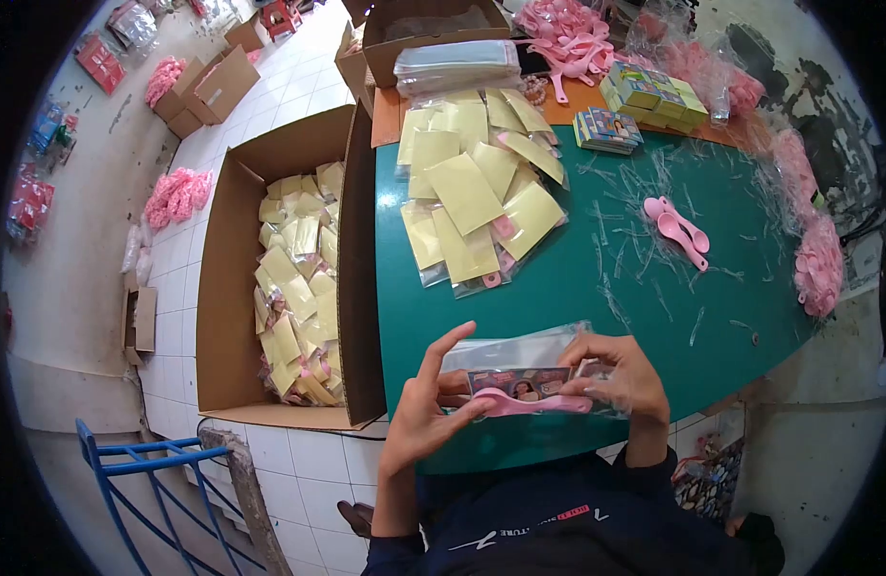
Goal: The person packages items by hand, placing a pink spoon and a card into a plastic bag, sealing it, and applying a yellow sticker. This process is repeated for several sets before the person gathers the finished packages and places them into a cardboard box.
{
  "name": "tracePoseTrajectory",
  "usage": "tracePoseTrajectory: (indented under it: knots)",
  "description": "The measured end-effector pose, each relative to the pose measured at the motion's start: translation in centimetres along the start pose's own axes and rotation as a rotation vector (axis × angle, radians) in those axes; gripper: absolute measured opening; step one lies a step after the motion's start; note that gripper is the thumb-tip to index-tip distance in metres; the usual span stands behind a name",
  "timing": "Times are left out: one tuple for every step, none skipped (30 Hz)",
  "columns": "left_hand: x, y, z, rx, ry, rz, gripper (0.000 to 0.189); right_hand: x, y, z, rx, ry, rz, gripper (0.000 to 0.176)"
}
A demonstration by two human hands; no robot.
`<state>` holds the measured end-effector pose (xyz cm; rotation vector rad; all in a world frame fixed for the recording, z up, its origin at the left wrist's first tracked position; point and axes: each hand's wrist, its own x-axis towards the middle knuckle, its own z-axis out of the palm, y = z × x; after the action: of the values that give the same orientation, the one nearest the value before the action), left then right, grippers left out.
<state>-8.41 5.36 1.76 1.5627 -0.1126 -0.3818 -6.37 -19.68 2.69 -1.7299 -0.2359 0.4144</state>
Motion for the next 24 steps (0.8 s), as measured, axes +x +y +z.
tracePoseTrajectory:
  knots:
    - [0.0, -0.1, 0.0, 0.017, 0.017, -0.029, 0.079, -0.1, -0.1, -0.2, -0.040, 0.010, -0.006, 0.020]
    - [-0.1, -0.1, 0.0, 0.033, 0.033, -0.057, 0.078, -0.3, -0.3, -0.4, -0.080, 0.020, -0.012, 0.021]
    - [0.1, -0.2, 0.2, 0.197, 0.123, 0.062, 0.077, -0.4, -0.5, -0.6, -0.122, 0.032, -0.020, 0.021]
    - [0.2, -0.3, 0.9, 0.360, 0.213, 0.179, 0.075, -0.6, -1.0, -0.5, -0.155, 0.077, -0.035, 0.024]
    - [0.2, -0.4, 1.4, 0.522, 0.302, 0.293, 0.074, -0.7, -1.6, -0.3, -0.188, 0.122, -0.047, 0.027]
    - [-0.2, -0.6, 1.6, 0.371, 0.210, 0.245, 0.072, -0.9, -2.1, -0.1, -0.218, 0.166, -0.055, 0.029]
    - [-0.6, -0.7, 1.9, 0.221, 0.117, 0.198, 0.070, -0.8, -2.5, 0.1, -0.278, 0.054, -0.160, 0.034]
    - [-1.1, -0.8, 2.2, 0.068, 0.024, 0.147, 0.068, -0.4, -2.8, 0.1, -0.337, -0.059, -0.262, 0.038]
    - [-1.6, -0.7, 2.6, -0.018, -0.062, 0.032, 0.066, -0.3, -3.0, 0.2, -0.394, -0.174, -0.363, 0.042]
    - [-1.9, -0.9, 2.8, -0.071, -0.049, -0.028, 0.064, -0.5, -2.8, 0.5, -0.362, -0.259, -0.374, 0.046]
    - [-2.3, -1.1, 3.0, -0.122, -0.035, -0.090, 0.063, -0.7, -2.5, 0.9, -0.326, -0.345, -0.383, 0.050]
    - [-2.7, -1.3, 3.1, -0.174, -0.020, -0.155, 0.062, -0.9, -2.2, 1.3, -0.287, -0.432, -0.391, 0.054]
    - [-3.0, -1.5, 3.1, -0.184, -0.010, -0.162, 0.063, -1.0, -2.1, 1.6, -0.298, -0.436, -0.374, 0.051]
    - [-3.4, -1.6, 3.0, -0.196, 0.000, -0.173, 0.064, -1.2, -1.8, 2.0, -0.344, -0.390, -0.337, 0.049]
    - [-3.8, -1.8, 2.9, -0.209, 0.009, -0.188, 0.065, -1.4, -1.4, 2.5, -0.388, -0.344, -0.298, 0.046]
    - [-4.3, -2.0, 3.0, -0.220, 0.019, -0.201, 0.067, -1.6, -1.0, 3.1, -0.434, -0.299, -0.259, 0.044]
    - [-4.9, -2.2, 3.1, -0.193, 0.066, -0.195, 0.064, -1.6, -1.0, 3.8, -0.488, -0.242, -0.272, 0.035]
    - [-5.3, -2.2, 3.1, -0.013, 0.087, -0.134, 0.062, -1.6, -0.8, 4.4, -0.520, -0.223, -0.283, 0.034]
    - [-5.8, -2.0, 3.1, 0.168, 0.108, -0.070, 0.060, -1.7, -0.6, 5.0, -0.552, -0.203, -0.298, 0.032]
    - [-6.1, -1.9, 3.0, 0.352, 0.131, 0.000, 0.057, -1.6, -0.5, 5.5, -0.587, -0.184, -0.321, 0.031]
    - [-6.5, -1.8, 3.0, 0.326, 0.140, -0.049, 0.055, -1.7, -0.4, 5.9, -0.585, -0.187, -0.332, 0.029]
    - [-6.7, -1.6, 3.0, 0.300, 0.150, -0.094, 0.053, -1.7, -0.4, 6.4, -0.584, -0.190, -0.348, 0.028]
    - [-6.9, -1.5, 3.0, 0.272, 0.161, -0.138, 0.051, -1.7, -0.5, 6.7, -0.584, -0.192, -0.363, 0.026]
    - [-7.0, -1.5, 3.0, 0.236, 0.141, -0.142, 0.050, -1.6, -0.7, 6.9, -0.587, -0.199, -0.377, 0.025]
